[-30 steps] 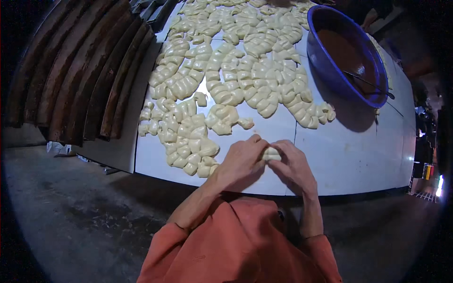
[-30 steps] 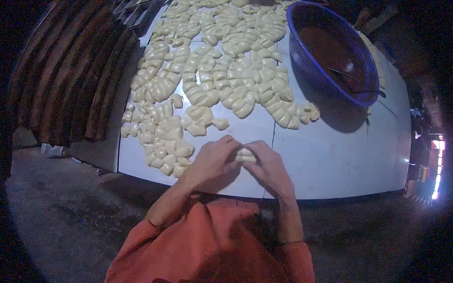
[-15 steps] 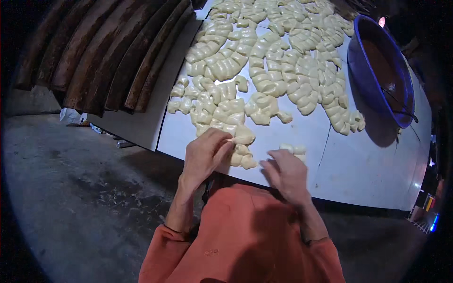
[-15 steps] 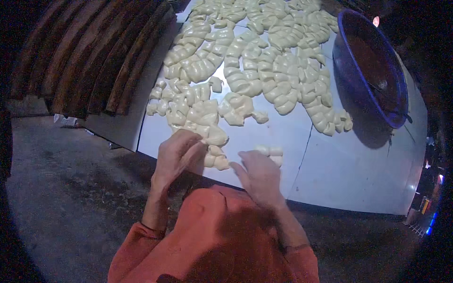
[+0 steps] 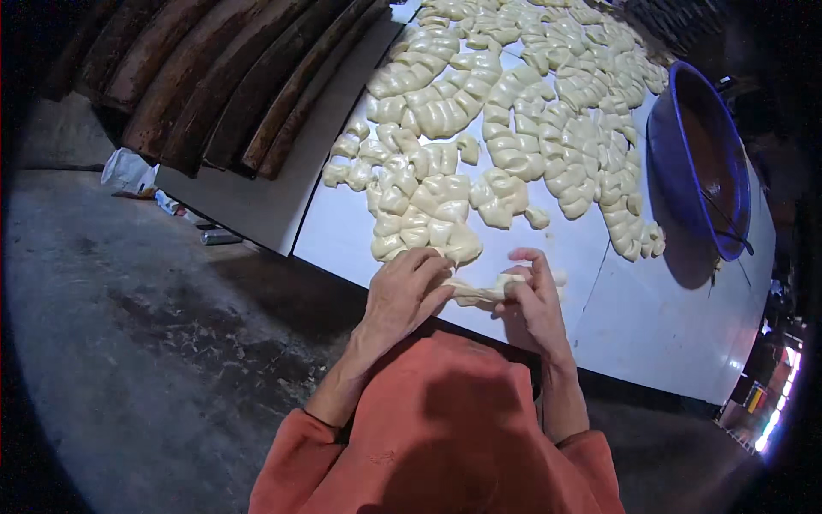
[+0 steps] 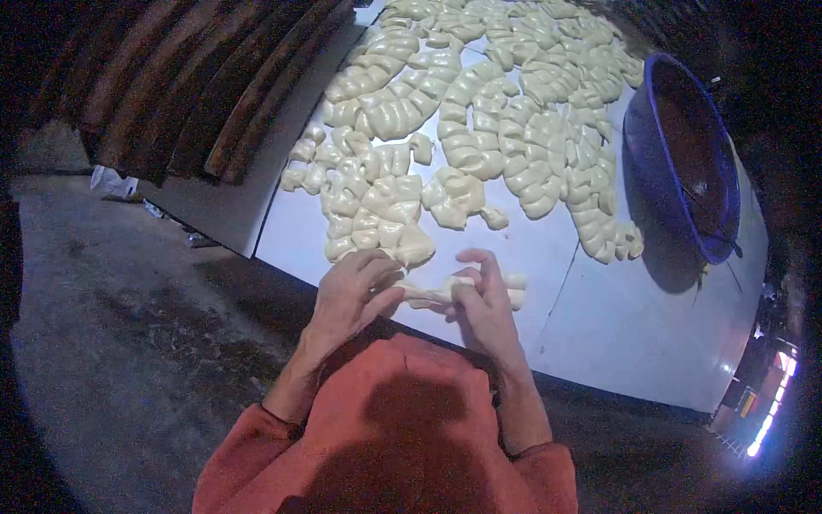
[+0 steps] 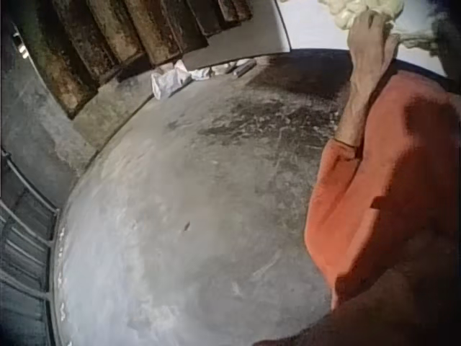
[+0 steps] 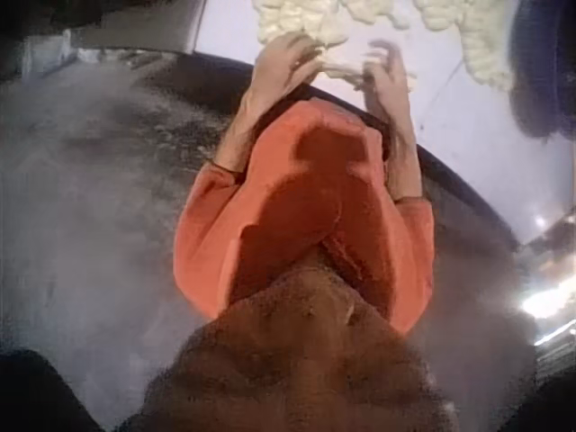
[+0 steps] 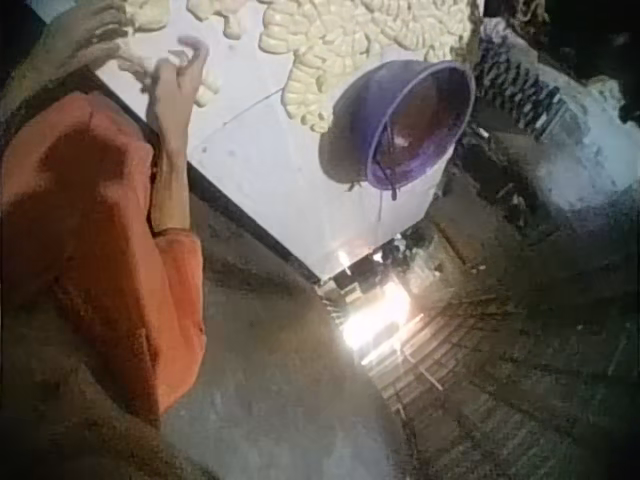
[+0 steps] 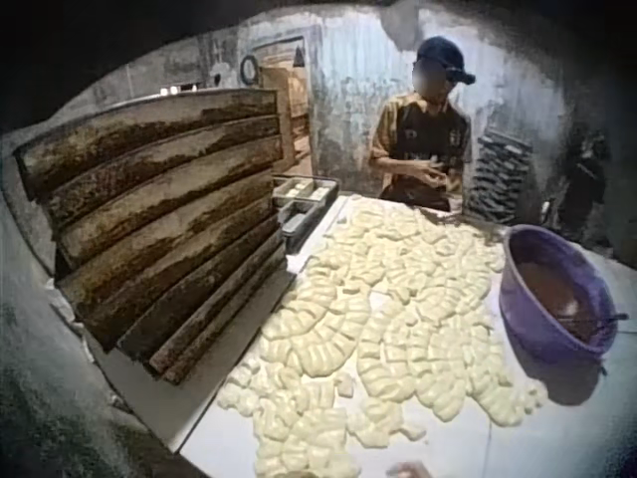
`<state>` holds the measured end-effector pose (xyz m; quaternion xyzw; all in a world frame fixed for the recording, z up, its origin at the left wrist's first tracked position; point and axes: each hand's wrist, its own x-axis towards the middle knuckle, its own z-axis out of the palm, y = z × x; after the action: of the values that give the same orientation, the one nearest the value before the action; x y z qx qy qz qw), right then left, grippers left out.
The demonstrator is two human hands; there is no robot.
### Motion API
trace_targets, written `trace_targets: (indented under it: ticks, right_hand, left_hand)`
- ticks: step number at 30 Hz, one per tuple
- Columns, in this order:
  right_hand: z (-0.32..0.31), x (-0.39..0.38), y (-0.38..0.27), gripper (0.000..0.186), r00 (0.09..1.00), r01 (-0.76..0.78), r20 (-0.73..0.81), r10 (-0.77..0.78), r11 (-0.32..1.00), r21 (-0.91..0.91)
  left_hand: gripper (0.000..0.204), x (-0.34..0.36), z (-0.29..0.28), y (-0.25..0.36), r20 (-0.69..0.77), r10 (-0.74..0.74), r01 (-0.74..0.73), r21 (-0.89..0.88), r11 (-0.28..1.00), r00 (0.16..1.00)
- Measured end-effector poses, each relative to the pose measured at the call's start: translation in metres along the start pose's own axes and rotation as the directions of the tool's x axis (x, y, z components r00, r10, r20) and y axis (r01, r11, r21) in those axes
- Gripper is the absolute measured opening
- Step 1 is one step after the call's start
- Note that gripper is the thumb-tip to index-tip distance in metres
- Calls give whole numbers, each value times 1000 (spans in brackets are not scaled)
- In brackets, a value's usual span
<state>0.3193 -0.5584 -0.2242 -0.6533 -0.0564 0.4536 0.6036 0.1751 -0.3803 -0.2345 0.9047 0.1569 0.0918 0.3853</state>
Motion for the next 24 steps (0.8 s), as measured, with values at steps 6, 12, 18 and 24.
trace_targets:
  ticks: [6,12,18,24]
  right_hand:
    - [7,-3,-2,28,925,366,225,-306,558,-745]
    - [7,-8,-12,37,984,168,155,-84,711,-682]
    - [3,-2,-5,38,940,340,232,-249,659,-672]
    - [-9,-1,-18,15,952,-46,273,140,944,-326]
  left_hand:
    - [38,3,1,4,-7,20,-20,41,999,1000]
    - [62,8,18,15,70,160,-165,73,984,985]
    - [62,4,25,15,60,143,-149,106,983,988]
    - [31,-1,38,9,-2,204,-198,232,952,979]
